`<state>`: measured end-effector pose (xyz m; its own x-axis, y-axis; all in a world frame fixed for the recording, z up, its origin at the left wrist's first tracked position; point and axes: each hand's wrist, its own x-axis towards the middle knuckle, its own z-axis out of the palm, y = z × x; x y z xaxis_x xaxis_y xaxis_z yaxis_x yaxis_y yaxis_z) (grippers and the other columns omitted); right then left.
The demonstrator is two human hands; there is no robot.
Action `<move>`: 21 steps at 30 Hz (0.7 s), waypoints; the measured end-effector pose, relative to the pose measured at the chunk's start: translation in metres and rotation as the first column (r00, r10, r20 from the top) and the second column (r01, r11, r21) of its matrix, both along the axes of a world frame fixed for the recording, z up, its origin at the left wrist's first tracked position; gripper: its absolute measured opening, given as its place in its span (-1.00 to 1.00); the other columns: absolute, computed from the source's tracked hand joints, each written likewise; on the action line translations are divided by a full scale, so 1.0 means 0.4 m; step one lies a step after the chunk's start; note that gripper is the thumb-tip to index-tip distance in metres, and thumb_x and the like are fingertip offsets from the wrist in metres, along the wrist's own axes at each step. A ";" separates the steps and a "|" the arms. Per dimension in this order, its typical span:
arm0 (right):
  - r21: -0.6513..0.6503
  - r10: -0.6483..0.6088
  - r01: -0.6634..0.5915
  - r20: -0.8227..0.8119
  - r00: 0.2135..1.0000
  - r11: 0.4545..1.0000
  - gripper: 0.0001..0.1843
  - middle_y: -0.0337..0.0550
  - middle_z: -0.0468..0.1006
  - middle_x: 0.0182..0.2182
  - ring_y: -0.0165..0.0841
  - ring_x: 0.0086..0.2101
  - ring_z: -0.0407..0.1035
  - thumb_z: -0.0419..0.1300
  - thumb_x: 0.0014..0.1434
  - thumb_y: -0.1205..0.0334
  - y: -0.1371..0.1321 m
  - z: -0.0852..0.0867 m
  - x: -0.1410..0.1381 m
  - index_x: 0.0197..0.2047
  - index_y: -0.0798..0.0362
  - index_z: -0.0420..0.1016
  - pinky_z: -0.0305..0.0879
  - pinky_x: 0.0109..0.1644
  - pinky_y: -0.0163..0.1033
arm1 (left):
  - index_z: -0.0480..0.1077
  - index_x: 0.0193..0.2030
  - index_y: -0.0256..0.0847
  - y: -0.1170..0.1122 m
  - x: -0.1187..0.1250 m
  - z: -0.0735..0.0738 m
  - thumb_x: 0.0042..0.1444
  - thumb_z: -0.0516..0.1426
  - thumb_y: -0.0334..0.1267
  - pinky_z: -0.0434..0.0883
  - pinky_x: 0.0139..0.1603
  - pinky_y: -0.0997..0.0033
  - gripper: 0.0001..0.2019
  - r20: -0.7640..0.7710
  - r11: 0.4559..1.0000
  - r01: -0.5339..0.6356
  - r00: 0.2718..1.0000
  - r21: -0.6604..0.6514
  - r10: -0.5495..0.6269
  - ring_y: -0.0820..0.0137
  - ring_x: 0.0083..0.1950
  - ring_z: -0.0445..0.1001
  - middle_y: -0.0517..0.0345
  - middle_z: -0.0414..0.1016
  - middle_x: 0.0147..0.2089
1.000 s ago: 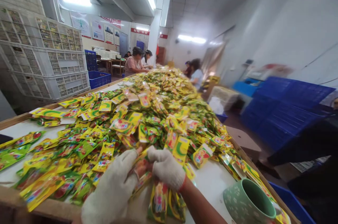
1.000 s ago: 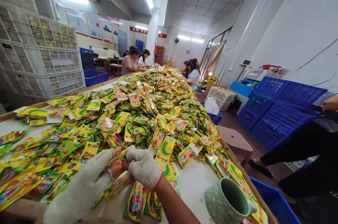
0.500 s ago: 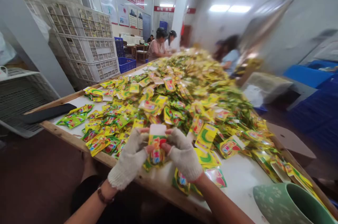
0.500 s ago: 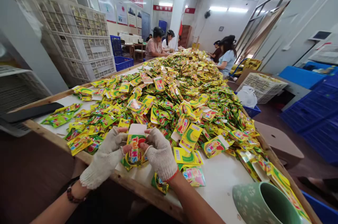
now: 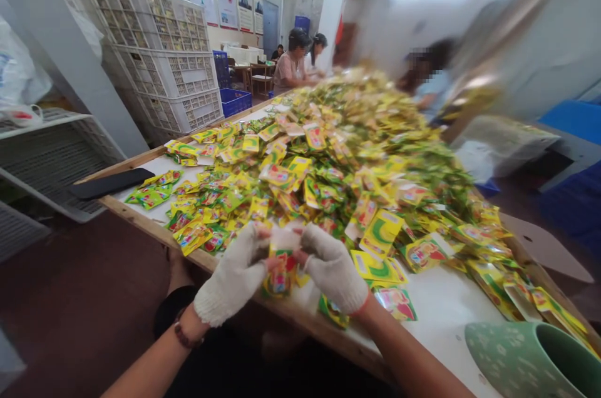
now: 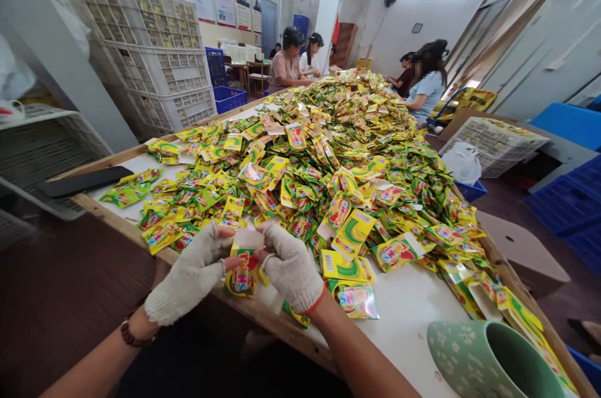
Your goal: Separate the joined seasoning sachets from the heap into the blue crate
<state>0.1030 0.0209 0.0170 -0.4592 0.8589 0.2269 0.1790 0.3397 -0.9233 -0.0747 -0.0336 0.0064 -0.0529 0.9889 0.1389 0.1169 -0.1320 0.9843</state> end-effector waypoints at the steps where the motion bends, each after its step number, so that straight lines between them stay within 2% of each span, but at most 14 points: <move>1: 0.045 0.009 -0.012 0.051 0.999 0.999 -0.73 -0.28 0.47 -0.43 -0.42 -0.41 0.31 0.14 0.11 0.32 -0.001 0.005 0.003 -0.09 0.03 0.49 0.25 -0.32 -0.35 | 0.21 -0.03 -0.14 0.000 0.005 0.004 0.05 0.18 -0.30 0.46 -0.09 0.34 -0.66 0.045 1.000 0.011 0.999 -0.017 -0.010 0.34 -0.10 0.51 0.13 0.50 -0.12; 3: 0.142 0.038 -0.059 0.146 0.989 0.988 -0.84 -0.27 0.44 -0.48 -0.42 -0.43 0.29 0.11 0.16 0.30 -0.004 0.020 0.010 -0.28 0.04 0.54 0.22 -0.33 -0.34 | 0.15 0.05 -0.13 0.000 0.010 0.010 0.04 0.18 -0.33 0.45 -0.05 0.30 -0.56 0.068 0.999 0.017 0.998 -0.047 -0.014 0.34 -0.09 0.51 0.10 0.51 -0.10; 5: 0.205 0.065 -0.104 0.190 0.980 0.973 -0.76 -0.26 0.42 -0.52 -0.42 -0.46 0.27 0.08 0.22 0.24 -0.007 0.037 0.016 -0.39 0.05 0.55 0.19 -0.35 -0.34 | 0.17 0.09 -0.14 -0.003 0.009 0.011 0.00 0.20 -0.35 0.43 -0.01 0.27 -0.50 0.038 0.998 -0.012 0.999 -0.061 0.015 0.32 -0.08 0.51 0.08 0.52 -0.10; 7: 0.215 0.083 -0.125 0.192 0.978 0.969 -0.72 -0.25 0.42 -0.54 -0.42 -0.46 0.27 0.07 0.23 0.20 -0.009 0.048 0.020 -0.41 0.06 0.55 0.18 -0.36 -0.34 | 0.22 0.10 -0.14 -0.007 0.005 0.009 -0.04 0.21 -0.37 0.42 0.03 0.24 -0.48 0.022 0.998 -0.037 0.999 -0.060 0.039 0.28 -0.04 0.50 0.06 0.53 -0.10; 9: 0.162 0.086 -0.114 0.173 0.981 0.980 -0.78 -0.26 0.44 -0.52 -0.42 -0.46 0.29 0.12 0.20 0.20 -0.009 0.053 0.020 -0.37 0.06 0.57 0.20 -0.36 -0.34 | 0.28 0.10 -0.13 -0.011 0.002 0.008 -0.07 0.22 -0.38 0.42 0.03 0.24 -0.47 0.026 0.997 -0.050 0.998 -0.059 0.051 0.24 0.00 0.49 0.05 0.54 -0.09; 12: 0.015 0.056 -0.058 0.125 0.991 0.998 -0.84 -0.25 0.50 -0.45 -0.39 -0.41 0.33 0.21 0.10 0.21 -0.007 0.053 0.015 -0.28 0.08 0.57 0.25 -0.33 -0.34 | 0.32 0.08 -0.12 -0.016 0.003 0.009 -0.09 0.24 -0.38 0.43 0.03 0.27 -0.48 0.023 0.997 -0.049 0.998 -0.067 0.051 0.22 0.03 0.47 0.05 0.54 -0.07; 14: -0.007 0.035 -0.035 0.112 0.993 0.999 -0.88 -0.25 0.47 -0.48 -0.40 -0.43 0.31 0.20 0.09 0.25 -0.007 0.057 0.012 -0.34 0.09 0.56 0.24 -0.34 -0.34 | 0.34 0.07 -0.11 -0.017 0.005 0.010 -0.10 0.24 -0.37 0.43 0.03 0.28 -0.48 0.024 0.997 -0.040 0.999 -0.071 0.042 0.24 0.04 0.47 0.05 0.54 -0.05; 16: 0.084 0.052 -0.064 0.136 0.989 0.994 -0.81 -0.28 0.37 -0.57 -0.43 -0.48 0.24 0.16 0.13 0.28 -0.007 0.066 0.012 -0.48 0.10 0.51 0.19 -0.39 -0.35 | 0.34 0.07 -0.11 -0.017 0.007 0.009 -0.10 0.24 -0.38 0.43 0.05 0.29 -0.48 0.032 0.997 -0.039 0.999 -0.065 0.041 0.25 0.05 0.47 0.06 0.53 -0.02; 18: 0.206 0.114 -0.155 0.198 0.973 0.966 -0.74 -0.27 0.32 -0.58 -0.44 -0.50 0.21 0.11 0.17 0.33 -0.006 0.076 0.019 -0.53 0.10 0.49 0.17 -0.40 -0.35 | 0.34 0.09 -0.12 -0.017 0.008 0.007 -0.09 0.23 -0.38 0.42 0.06 0.29 -0.48 0.024 0.998 -0.045 0.999 -0.046 0.046 0.25 0.05 0.46 0.06 0.52 -0.01; 21: 0.274 0.223 -0.303 0.288 0.931 0.913 -0.78 -0.20 0.42 -0.45 -0.40 -0.41 0.29 0.08 0.18 0.37 -0.005 0.082 0.035 -0.36 0.07 0.56 0.23 -0.31 -0.33 | 0.40 0.04 -0.12 -0.015 0.008 0.007 -0.04 0.20 -0.37 0.43 0.04 0.28 -0.57 -0.061 0.999 -0.045 0.997 0.001 0.045 0.27 -0.01 0.48 0.09 0.54 -0.06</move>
<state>0.1169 0.0189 0.0496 -0.7336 0.6040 0.3114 0.2500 0.6660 -0.7028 -0.0716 -0.0395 0.0093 -0.0886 0.9858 0.1425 0.1829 -0.1245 0.9752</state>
